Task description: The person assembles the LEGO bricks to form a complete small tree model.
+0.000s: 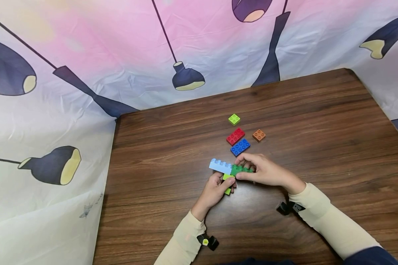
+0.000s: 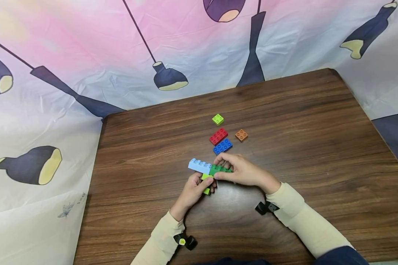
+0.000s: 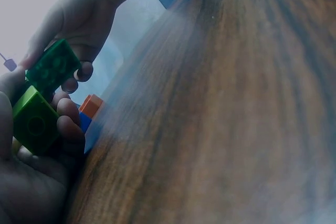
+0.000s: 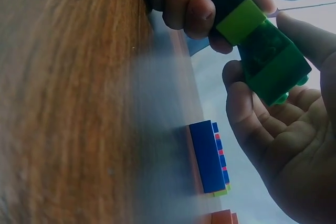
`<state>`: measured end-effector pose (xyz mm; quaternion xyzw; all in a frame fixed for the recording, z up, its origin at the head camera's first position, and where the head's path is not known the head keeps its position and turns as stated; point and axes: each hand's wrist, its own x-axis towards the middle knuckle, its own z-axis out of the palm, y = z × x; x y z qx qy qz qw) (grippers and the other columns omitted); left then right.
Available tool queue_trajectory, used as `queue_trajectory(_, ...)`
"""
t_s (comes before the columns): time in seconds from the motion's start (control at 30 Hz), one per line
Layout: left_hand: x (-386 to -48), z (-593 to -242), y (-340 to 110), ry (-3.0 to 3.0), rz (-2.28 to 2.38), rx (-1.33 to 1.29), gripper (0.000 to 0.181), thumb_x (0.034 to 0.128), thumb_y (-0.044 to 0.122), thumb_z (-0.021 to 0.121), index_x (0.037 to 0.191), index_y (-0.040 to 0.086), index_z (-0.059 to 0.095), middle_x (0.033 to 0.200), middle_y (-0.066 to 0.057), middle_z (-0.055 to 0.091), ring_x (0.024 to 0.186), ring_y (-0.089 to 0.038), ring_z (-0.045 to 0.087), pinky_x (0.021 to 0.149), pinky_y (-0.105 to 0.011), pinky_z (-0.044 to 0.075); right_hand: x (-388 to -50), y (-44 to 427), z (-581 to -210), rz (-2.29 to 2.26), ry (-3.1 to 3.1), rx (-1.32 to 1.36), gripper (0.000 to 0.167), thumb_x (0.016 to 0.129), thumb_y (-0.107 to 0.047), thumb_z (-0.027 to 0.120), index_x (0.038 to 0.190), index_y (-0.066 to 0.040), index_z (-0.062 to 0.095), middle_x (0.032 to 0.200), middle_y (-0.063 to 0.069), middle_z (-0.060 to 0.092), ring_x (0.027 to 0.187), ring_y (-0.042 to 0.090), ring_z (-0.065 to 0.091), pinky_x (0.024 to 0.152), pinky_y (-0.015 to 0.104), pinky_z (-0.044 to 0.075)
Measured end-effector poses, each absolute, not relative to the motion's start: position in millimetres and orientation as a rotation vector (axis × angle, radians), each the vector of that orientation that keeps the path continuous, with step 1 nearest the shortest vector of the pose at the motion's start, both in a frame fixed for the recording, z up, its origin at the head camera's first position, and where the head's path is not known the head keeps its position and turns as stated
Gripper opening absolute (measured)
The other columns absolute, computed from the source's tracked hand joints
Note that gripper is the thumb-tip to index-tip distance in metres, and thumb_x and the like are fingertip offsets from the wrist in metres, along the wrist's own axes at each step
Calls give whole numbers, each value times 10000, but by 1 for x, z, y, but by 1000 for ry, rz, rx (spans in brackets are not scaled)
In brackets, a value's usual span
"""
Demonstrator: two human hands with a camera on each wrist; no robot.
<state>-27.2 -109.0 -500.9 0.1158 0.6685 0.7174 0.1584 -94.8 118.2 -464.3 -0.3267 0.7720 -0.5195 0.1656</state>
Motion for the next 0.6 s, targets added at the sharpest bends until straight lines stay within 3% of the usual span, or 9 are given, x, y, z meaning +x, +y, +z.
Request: queue_trajectory(0.6, -28, -502, -110, 1937, 2011, 331, 312, 1099, 164, 583, 1108, -147, 603, 863, -337, 640, 713, -70, 625, 637, -177, 517, -95, 117, -468, -1506, 2165, -928, 238, 943, -125, 814, 1149, -81, 703, 892, -75, 704, 779, 107, 640, 641, 279, 518)
